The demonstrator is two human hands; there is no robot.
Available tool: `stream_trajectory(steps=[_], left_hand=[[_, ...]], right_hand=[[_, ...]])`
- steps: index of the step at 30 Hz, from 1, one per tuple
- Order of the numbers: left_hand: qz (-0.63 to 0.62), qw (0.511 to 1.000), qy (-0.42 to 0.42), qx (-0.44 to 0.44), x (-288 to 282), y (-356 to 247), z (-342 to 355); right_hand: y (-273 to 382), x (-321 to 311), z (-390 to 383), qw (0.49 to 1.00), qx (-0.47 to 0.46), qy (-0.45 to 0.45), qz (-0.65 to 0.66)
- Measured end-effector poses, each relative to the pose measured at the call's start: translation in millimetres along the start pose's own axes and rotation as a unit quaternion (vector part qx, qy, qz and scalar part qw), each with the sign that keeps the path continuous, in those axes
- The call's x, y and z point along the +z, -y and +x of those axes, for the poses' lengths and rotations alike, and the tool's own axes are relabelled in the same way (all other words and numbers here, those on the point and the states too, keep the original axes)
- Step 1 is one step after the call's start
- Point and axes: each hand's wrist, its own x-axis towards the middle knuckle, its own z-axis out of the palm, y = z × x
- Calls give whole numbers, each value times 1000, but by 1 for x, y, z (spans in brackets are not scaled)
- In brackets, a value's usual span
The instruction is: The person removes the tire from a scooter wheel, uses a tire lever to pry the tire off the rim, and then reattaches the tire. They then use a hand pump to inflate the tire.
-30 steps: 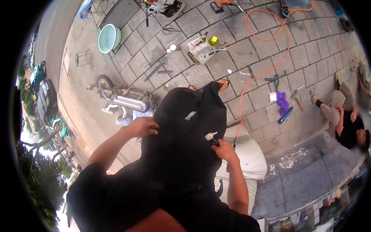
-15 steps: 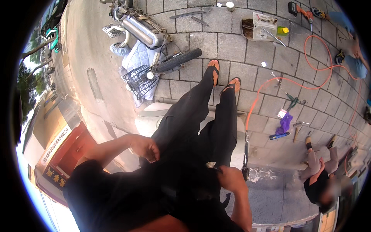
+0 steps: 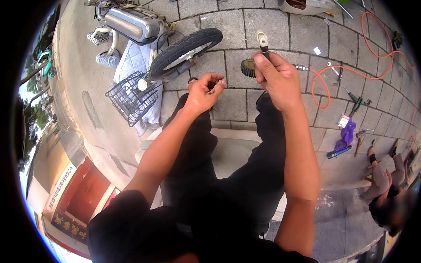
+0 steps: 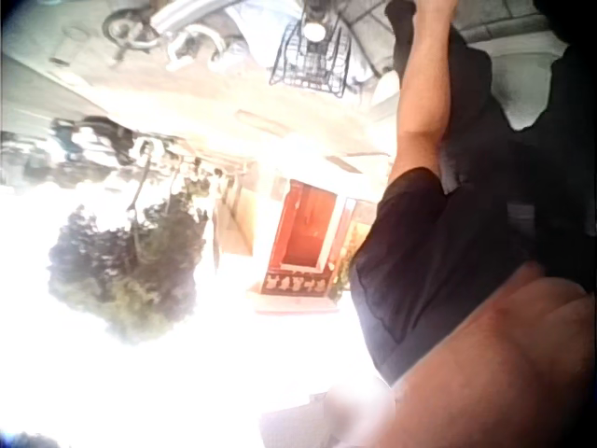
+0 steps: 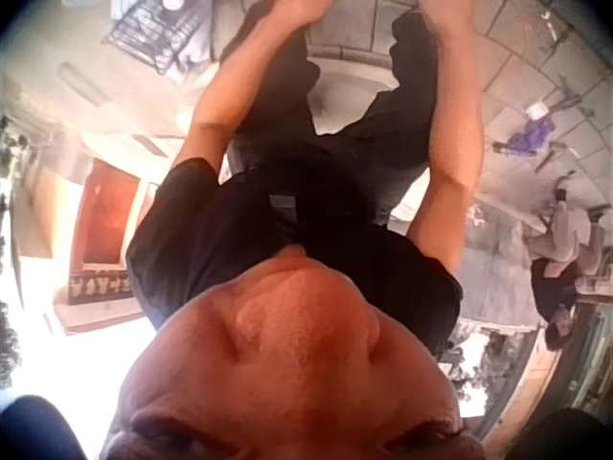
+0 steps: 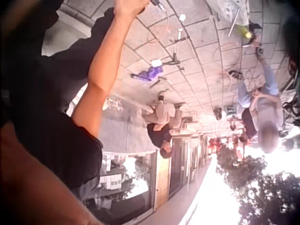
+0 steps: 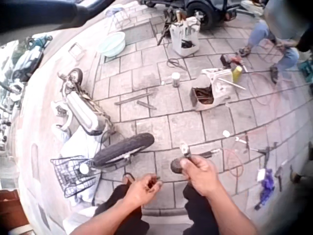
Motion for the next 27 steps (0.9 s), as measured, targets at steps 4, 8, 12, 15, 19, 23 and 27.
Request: stream_trajectory(steps=[4,8,12,15,19,23,27], left_hand=[[339,910,238,23,-13,41,3],[334,893,259,157,-33,35,-14],[355,905,203,122,-42,19,-43],[347,921,116,134,-42,17,-73],[248,945,96,190,-65,33,-104],[114,980,80,145,-107,65,-96],[-65,994,67,52,-96,120,-54]], right_hand=[[-97,38,35,959,38,-20,-281],[-134,44,6,961,28,69,-266],[-135,42,-22,981,23,148,-120],[-137,37,-34,983,-55,116,-129],[-146,24,-43,913,-271,41,-303],[-154,21,-38,684,-471,-28,-556],[-153,24,4,524,-515,-32,-678]])
